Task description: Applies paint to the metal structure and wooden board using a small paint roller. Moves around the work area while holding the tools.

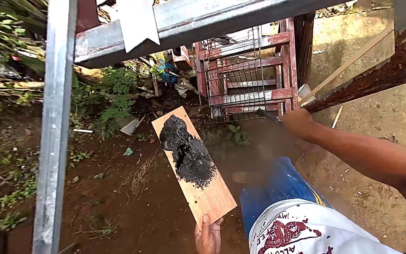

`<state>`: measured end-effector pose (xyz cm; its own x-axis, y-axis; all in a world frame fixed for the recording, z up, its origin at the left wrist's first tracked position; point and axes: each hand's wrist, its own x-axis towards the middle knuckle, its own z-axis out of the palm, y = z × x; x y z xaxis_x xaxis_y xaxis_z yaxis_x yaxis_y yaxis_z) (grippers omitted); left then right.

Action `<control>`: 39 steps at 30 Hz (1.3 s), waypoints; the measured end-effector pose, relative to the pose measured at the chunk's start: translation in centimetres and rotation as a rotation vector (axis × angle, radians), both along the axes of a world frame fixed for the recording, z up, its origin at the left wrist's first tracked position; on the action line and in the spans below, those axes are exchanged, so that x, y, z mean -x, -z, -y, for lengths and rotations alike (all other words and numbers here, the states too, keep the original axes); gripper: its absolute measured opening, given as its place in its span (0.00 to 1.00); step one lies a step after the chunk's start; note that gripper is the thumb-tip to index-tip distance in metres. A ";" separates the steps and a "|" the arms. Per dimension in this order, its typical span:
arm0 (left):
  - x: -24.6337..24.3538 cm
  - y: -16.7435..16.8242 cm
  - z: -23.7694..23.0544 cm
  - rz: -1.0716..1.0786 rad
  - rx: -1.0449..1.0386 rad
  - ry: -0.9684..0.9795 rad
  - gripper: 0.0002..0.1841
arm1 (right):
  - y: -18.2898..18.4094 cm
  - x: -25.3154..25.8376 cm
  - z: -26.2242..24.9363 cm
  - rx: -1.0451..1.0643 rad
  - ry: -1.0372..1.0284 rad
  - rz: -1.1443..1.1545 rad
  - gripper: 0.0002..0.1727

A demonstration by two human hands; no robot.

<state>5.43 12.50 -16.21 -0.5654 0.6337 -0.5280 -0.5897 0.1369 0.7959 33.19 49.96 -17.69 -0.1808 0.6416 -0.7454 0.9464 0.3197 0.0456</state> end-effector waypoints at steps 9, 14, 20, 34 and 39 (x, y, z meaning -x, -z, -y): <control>0.4 0.9 1.2 0.008 0.004 -0.070 0.25 | 0.2 -3.8 4.4 -0.013 0.411 -0.080 0.15; 1.1 1.5 2.7 0.019 0.017 -0.057 0.28 | 4.9 -4.5 4.8 0.098 0.677 -0.250 0.14; 2.4 2.3 3.9 0.035 0.004 -0.050 0.28 | 1.4 -5.0 10.0 0.214 0.527 -0.165 0.19; 4.9 3.3 4.6 0.039 -0.029 -0.036 0.26 | -1.0 1.5 -0.9 0.061 0.263 -0.180 0.13; 4.6 3.7 5.1 0.054 -0.040 -0.061 0.26 | -2.9 4.4 -4.2 0.042 0.356 -0.081 0.14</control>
<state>0.84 7.36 -19.87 -0.5751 0.6200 -0.5337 -0.6380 0.0685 0.7670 28.80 54.20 -14.75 -0.0112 0.6438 -0.7651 0.9988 -0.0299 -0.0399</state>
